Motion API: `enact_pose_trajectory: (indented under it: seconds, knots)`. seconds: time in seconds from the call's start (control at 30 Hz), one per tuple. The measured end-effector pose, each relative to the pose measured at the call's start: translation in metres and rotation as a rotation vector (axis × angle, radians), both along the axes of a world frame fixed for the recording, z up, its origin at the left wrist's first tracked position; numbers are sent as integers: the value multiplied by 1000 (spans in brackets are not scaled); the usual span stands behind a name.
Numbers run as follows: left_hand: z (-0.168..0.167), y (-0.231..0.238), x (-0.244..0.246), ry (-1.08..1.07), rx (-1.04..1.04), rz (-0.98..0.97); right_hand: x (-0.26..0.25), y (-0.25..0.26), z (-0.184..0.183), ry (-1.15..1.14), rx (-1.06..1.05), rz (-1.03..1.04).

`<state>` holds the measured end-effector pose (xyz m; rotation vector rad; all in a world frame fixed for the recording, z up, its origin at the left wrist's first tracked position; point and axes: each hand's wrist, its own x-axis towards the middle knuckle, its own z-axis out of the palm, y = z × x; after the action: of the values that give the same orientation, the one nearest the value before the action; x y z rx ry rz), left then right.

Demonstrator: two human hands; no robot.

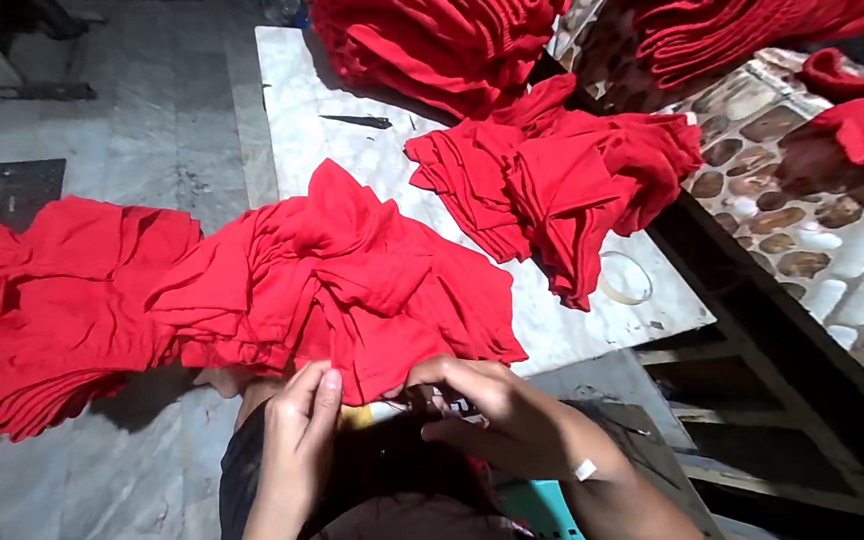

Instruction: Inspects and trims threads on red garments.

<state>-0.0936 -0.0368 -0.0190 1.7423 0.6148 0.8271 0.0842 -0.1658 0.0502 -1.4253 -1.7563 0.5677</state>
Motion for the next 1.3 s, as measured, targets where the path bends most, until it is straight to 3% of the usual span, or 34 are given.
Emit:
enact_pose_trajectory:
  seconds: [0.13,0.23,0.3,0.43,0.57,0.7,0.83,0.97,1.1,1.3]
  knots:
    - [1,-3,2,-86,-121,-4,-1,-3,0,33,23,-5]
    - [16,-2,8,-269,-160,-42,-14,-6,1,92,-137,183]
    - [34,1,14,-374,-156,-81,-22,-3,-2,-32,-194,230]
    - [46,17,26,-441,-103,-138,10,23,1,-239,139,-276]
    - [24,22,30,-275,96,19,46,40,-6,-145,76,-385]
    - [1,12,21,47,483,146,48,43,-20,-98,20,-382]
    - [-18,-21,1,126,568,-159,23,36,-22,-331,243,-382]
    - [6,-36,-19,118,495,-458,1,27,-25,-552,151,-289]
    - [19,-16,-20,20,434,-57,4,23,-28,-572,201,-296]
    - [-1,10,24,100,715,374,8,24,0,-387,289,-332]
